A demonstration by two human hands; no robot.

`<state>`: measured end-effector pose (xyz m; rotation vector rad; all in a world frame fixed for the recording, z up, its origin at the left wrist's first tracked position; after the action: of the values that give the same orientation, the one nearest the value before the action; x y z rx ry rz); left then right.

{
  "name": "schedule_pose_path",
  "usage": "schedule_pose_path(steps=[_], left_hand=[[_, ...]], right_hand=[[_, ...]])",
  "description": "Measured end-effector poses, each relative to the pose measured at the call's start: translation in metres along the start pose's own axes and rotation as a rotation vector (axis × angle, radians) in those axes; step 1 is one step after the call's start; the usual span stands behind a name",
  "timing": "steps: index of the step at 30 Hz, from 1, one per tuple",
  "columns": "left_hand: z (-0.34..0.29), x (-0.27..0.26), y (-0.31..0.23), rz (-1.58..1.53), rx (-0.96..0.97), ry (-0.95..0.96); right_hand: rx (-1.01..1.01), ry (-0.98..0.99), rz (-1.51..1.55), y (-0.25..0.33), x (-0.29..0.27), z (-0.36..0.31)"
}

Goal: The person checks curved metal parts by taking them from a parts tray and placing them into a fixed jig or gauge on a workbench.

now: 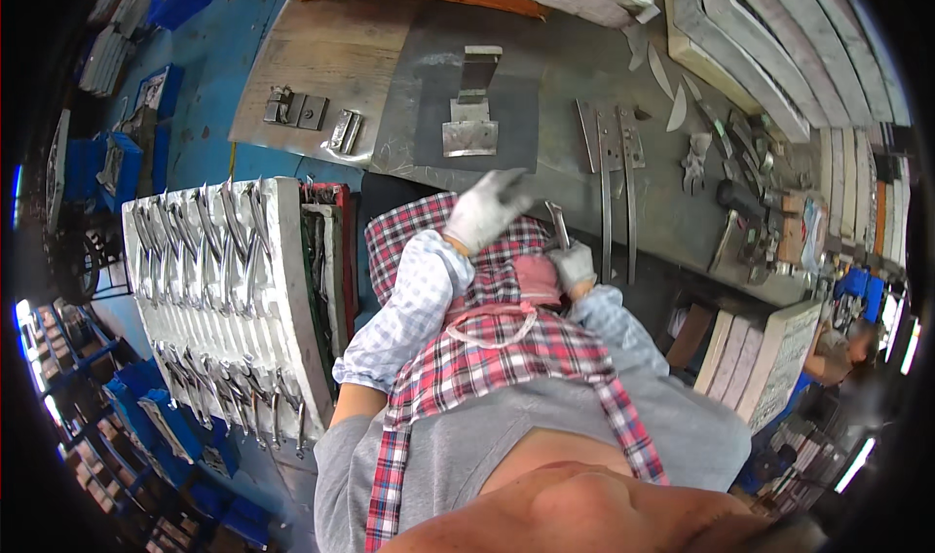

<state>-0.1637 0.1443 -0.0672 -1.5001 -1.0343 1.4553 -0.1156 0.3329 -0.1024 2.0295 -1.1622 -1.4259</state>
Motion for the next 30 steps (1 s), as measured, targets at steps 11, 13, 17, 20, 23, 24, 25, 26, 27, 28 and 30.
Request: schedule_pose_path(steps=[11, 13, 17, 20, 23, 24, 25, 26, 27, 28, 30], left_hand=[[-0.009, -0.007, 0.085, -1.028, -0.539, -0.287], [-0.014, -0.007, 0.097, -0.922, -0.535, -0.227], [-0.026, -0.030, 0.126, -0.625, -0.718, -0.314], [-0.007, -0.067, 0.123, -0.295, -0.570, -0.481], [0.028, -0.089, 0.086, -0.085, -0.097, -0.631], [0.035, -0.089, 0.090, -0.071, -0.173, -0.630], [0.044, -0.085, 0.083, 0.052, -0.121, -0.582], [0.049, -0.082, 0.073, 0.168, -0.036, -0.556], [0.052, -0.081, 0.071, 0.139, -0.027, -0.562], [0.052, -0.080, 0.072, 0.153, -0.049, -0.563], [0.051, -0.078, 0.074, 0.091, -0.090, -0.562]], right_hand=[[-0.923, 0.217, 0.322, 0.155, 0.051, 0.051], [-1.247, -0.231, -0.347, 0.173, 0.066, 0.056], [-0.901, -0.192, -0.258, 0.173, 0.076, 0.109], [-0.828, -0.114, -0.188, 0.172, 0.079, 0.116], [-0.802, -0.089, -0.177, 0.174, 0.086, 0.112], [-0.760, -0.092, -0.050, 0.173, 0.084, 0.113], [-0.624, -0.031, 0.175, 0.166, 0.085, 0.118], [-0.565, 0.005, 0.146, 0.163, 0.091, 0.119], [-0.588, -0.033, 0.097, 0.164, 0.090, 0.118], [-0.639, -0.125, 0.060, 0.166, 0.085, 0.116], [-0.584, -0.079, 0.029, 0.158, 0.085, 0.120]])
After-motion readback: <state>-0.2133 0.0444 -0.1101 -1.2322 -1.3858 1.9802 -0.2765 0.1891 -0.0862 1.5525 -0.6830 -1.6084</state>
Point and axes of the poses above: each hand's wrist, its own z-axis towards the middle knuckle, its own x-axis out of the palm, y = z × x, the point moved 8 cm from there along z, towards the middle knuckle, and after that the axes turned 6 degrees about -y, right-handed, at the moved point
